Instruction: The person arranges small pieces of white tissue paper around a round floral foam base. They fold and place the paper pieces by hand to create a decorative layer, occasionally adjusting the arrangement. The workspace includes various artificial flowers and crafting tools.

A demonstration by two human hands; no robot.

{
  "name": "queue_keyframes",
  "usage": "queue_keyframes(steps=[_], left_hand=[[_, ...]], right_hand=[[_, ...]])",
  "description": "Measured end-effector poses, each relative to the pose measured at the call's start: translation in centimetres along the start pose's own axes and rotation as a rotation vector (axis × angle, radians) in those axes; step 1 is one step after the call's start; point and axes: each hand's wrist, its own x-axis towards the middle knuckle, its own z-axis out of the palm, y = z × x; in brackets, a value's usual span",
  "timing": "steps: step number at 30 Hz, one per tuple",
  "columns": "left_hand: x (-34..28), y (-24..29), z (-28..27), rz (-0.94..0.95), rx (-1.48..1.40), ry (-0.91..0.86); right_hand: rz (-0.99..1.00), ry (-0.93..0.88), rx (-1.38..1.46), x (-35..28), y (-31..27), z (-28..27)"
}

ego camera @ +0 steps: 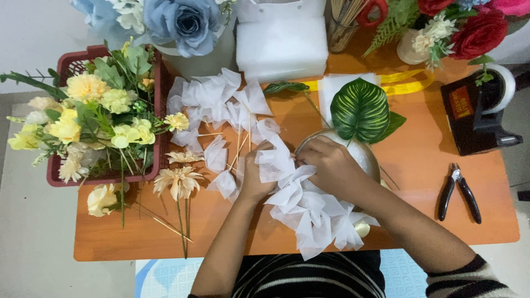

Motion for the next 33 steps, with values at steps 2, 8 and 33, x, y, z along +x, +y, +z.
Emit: queue_keyframes(steps=[2, 8, 33], left_hand=[[0.1, 0.2, -0.3, 0.002, -0.007, -0.008], [0.8, 4.0, -1.0, -0.08, 0.023, -0.046], [-0.5, 1.0, -1.3, -0.173, 0.09, -0.095]], right_hand=[[0.008, 0.006, 0.019, 0.0, -0.1, -0.1], [0.026, -0.005, 0.107, 0.1, -0.1, -0.4], [0.055, -0.075, 0.086, 0.4, 0.1, -0.8]])
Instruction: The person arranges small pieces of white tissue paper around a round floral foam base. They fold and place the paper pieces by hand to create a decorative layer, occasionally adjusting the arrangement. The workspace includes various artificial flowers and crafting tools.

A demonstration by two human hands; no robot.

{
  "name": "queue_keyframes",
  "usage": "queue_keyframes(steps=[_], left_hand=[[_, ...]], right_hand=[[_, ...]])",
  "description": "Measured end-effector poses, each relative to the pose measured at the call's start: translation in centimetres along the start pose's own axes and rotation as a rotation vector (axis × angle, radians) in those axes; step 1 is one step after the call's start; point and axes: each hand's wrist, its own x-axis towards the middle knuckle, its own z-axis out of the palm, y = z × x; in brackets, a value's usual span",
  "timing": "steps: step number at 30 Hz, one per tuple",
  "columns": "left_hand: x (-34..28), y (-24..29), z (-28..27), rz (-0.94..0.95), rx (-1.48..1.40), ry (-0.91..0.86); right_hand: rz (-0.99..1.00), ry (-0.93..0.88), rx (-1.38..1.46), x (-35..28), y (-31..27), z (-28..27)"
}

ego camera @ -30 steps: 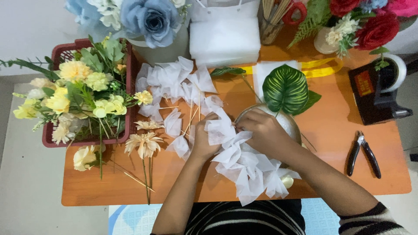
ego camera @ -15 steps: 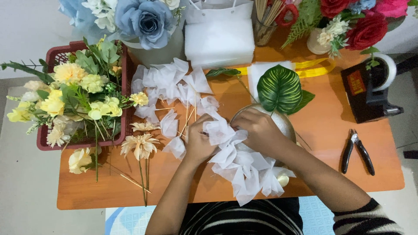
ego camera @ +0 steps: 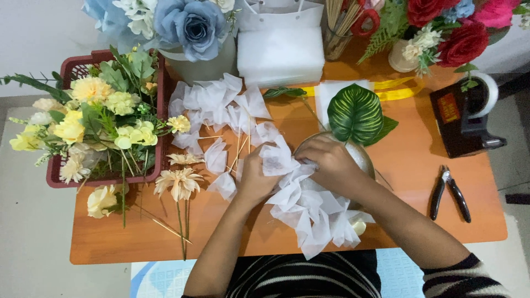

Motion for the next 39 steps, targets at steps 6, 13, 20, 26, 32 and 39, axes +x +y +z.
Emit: queue_keyframes(steps=[6, 13, 20, 26, 32, 39], left_hand=[[1.3, 6.2, -1.0, -0.072, -0.063, -0.139], [3.7, 7.3, -1.9, -0.003, 0.286, -0.343], [3.4, 6.5, -1.5, 0.027, 0.518, -0.397], [3.0, 6.2, -1.5, 0.019, 0.41, -0.342], [2.9, 6.7, -1.2, 0.004, 0.397, -0.334], [2.8, 5.8, -1.0, -0.008, 0.409, -0.315]], right_hand=[[-0.026, 0.018, -0.069, -0.2, -0.3, 0.1], [-0.049, 0.057, -0.084, -0.3, -0.4, 0.2], [-0.057, 0.05, -0.097, -0.4, -0.1, 0.3], [-0.049, 0.024, -0.057, -0.4, -0.4, -0.2], [-0.011, -0.011, -0.021, -0.4, -0.1, -0.2], [0.005, -0.062, -0.028, -0.2, -0.2, -0.5]])
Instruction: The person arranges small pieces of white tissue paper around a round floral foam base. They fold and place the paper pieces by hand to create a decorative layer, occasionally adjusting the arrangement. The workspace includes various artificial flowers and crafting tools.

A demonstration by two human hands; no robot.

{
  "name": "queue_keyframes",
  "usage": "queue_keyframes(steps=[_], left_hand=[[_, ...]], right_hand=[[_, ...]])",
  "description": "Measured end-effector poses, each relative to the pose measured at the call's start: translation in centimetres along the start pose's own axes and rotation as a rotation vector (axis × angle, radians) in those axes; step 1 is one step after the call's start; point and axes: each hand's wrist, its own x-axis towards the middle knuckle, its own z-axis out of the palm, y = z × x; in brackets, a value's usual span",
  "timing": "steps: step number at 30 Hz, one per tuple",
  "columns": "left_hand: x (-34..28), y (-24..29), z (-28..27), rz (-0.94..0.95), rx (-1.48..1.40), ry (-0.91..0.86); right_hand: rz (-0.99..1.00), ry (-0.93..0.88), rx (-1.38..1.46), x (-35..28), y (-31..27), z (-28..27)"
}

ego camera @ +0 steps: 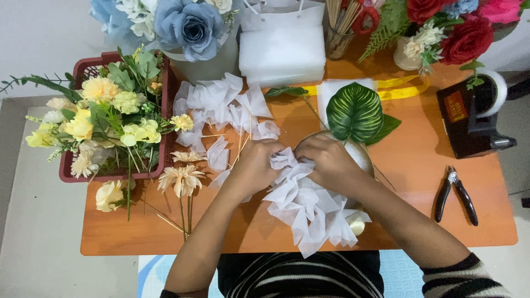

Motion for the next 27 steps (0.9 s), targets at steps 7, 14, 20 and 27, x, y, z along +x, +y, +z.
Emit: queue_keyframes(steps=[7, 14, 20, 27], left_hand=[[0.2, 0.8, -0.1, -0.018, 0.021, -0.009], [0.0, 0.3, 0.2, -0.058, 0.05, -0.012], [-0.7, 0.1, -0.5, -0.02, -0.108, -0.014], [-3.0, -4.7, -1.5, -0.093, -0.835, -0.039]], right_hand=[[0.044, -0.01, 0.021, 0.0, 0.5, 0.2], [0.085, -0.019, 0.032, 0.3, 0.9, 0.5], [0.228, -0.061, 0.155, 0.0, 0.4, -0.1], [0.435, 0.012, 0.526, 0.6, -1.8, -3.0]])
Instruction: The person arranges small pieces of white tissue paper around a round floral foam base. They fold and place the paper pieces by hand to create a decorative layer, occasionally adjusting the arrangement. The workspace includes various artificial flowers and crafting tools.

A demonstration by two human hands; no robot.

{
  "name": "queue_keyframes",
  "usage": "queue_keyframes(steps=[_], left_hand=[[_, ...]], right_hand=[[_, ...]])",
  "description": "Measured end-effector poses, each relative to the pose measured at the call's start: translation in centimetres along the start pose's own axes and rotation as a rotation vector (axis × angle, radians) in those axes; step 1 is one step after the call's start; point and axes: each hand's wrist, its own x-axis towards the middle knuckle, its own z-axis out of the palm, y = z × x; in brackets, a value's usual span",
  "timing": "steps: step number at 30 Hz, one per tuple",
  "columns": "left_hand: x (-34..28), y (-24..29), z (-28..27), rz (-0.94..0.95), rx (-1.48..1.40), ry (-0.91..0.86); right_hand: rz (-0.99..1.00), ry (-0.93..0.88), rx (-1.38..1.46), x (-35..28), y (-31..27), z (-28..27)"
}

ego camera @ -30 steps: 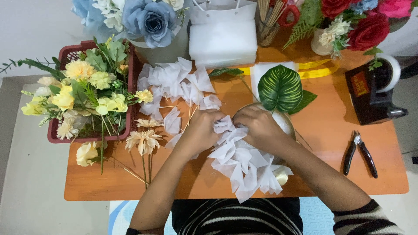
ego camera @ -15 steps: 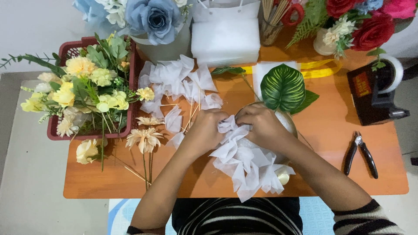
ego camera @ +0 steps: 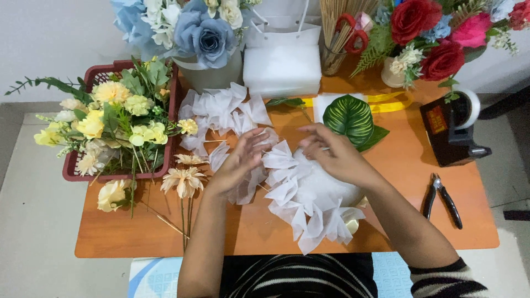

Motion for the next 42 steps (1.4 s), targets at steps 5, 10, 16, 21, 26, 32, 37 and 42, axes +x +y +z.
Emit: queue_keyframes(steps=[5, 10, 16, 21, 26, 32, 37, 42], left_hand=[[0.6, 0.0, 2.8, -0.072, 0.078, 0.234], [0.5, -3.1, 3.4, -0.095, 0.059, 0.344], [0.8, -8.1, 2.6, -0.102, -0.141, 0.42], [-1.5, -3.8, 1.4, -0.137, 0.037, 0.434], [-2.4, -4.1, 2.1, -0.173, 0.001, 0.124], [-1.6, -3.6, 3.0, -0.142, -0.066, 0.134], [-1.5, -3.8, 3.1, -0.156, -0.052, 0.192], [-1.2, -4.3, 3.4, -0.049, 0.015, 0.309]], right_hand=[[-0.089, -0.036, -0.25, 0.5, -2.4, 2.1], [-0.088, 0.038, -0.348, 0.4, -1.6, 2.7], [-0.017, 0.147, -0.184, -0.1, -1.3, 2.6], [-0.009, 0.077, -0.175, -1.2, -3.0, 1.3], [0.119, -0.13, -0.31, -1.5, -4.2, 1.4], [0.053, -0.196, -0.356, -1.8, -1.8, 1.7], [0.008, -0.207, -0.344, -2.6, -2.7, 1.4], [0.074, -0.028, -0.354, -1.9, -1.1, 2.2]])
